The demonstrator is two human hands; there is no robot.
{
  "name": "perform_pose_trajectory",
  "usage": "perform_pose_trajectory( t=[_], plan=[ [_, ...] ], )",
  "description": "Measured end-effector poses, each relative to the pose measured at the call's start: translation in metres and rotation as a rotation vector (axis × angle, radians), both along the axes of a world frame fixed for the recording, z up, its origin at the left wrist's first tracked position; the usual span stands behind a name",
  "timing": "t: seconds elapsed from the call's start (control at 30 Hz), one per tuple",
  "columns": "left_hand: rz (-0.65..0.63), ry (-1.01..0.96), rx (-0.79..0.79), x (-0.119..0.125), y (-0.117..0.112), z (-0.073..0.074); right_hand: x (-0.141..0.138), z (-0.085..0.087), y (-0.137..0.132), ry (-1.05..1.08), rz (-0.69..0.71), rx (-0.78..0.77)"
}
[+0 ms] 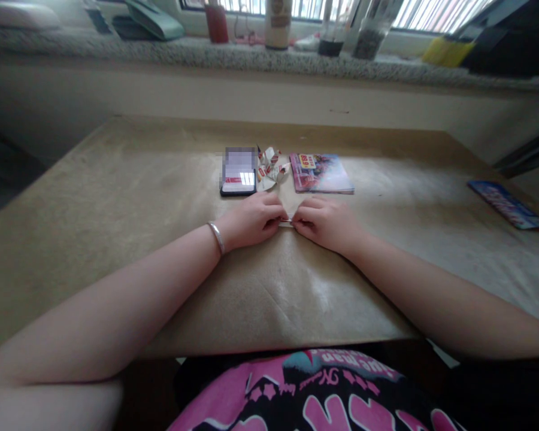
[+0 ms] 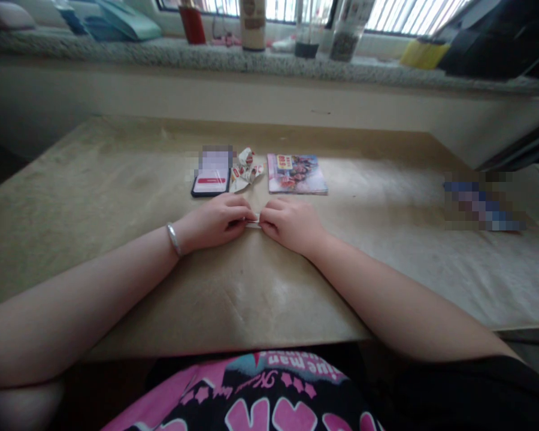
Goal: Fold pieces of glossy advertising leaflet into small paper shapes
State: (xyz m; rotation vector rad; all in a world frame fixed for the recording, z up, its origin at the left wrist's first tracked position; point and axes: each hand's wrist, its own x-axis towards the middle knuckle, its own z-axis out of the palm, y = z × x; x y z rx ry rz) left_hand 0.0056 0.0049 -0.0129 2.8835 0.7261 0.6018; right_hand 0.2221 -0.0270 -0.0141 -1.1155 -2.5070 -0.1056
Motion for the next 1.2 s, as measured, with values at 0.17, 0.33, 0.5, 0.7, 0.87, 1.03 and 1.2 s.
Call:
perform_pose_trajectory(
  t=[0.17,0.33,0.5,0.7,0.87,1.03,1.2],
  plan=[
    [-0.050,0.001,0.010,-0.003,-0.001,0.002,0.007,0.002,0.000,-0.100,0.091,0.025],
    [-0.041,0.026,0.004,-0.002,-0.002,0.003,0.011,0.004,-0.002,-0.134,0.085,0.035],
    [-0.038,0.032,0.020,-0.002,-0.004,0.005,0.012,0.007,-0.004,-0.179,0.067,0.067],
    [-0.084,0.024,0.015,-0.004,-0.003,0.004,0.016,0.009,-0.001,-0.179,0.120,0.148],
    [-0.122,0.007,0.010,-0.004,-0.002,0.001,0.019,0.007,0.005,-0.182,0.192,0.193],
    [-0.088,0.003,0.042,0.000,-0.006,0.001,0.021,0.005,0.008,-0.161,0.201,0.171],
    [-0.042,0.055,0.041,0.001,-0.005,0.000,0.022,0.005,0.007,-0.145,0.167,0.184]
  ],
)
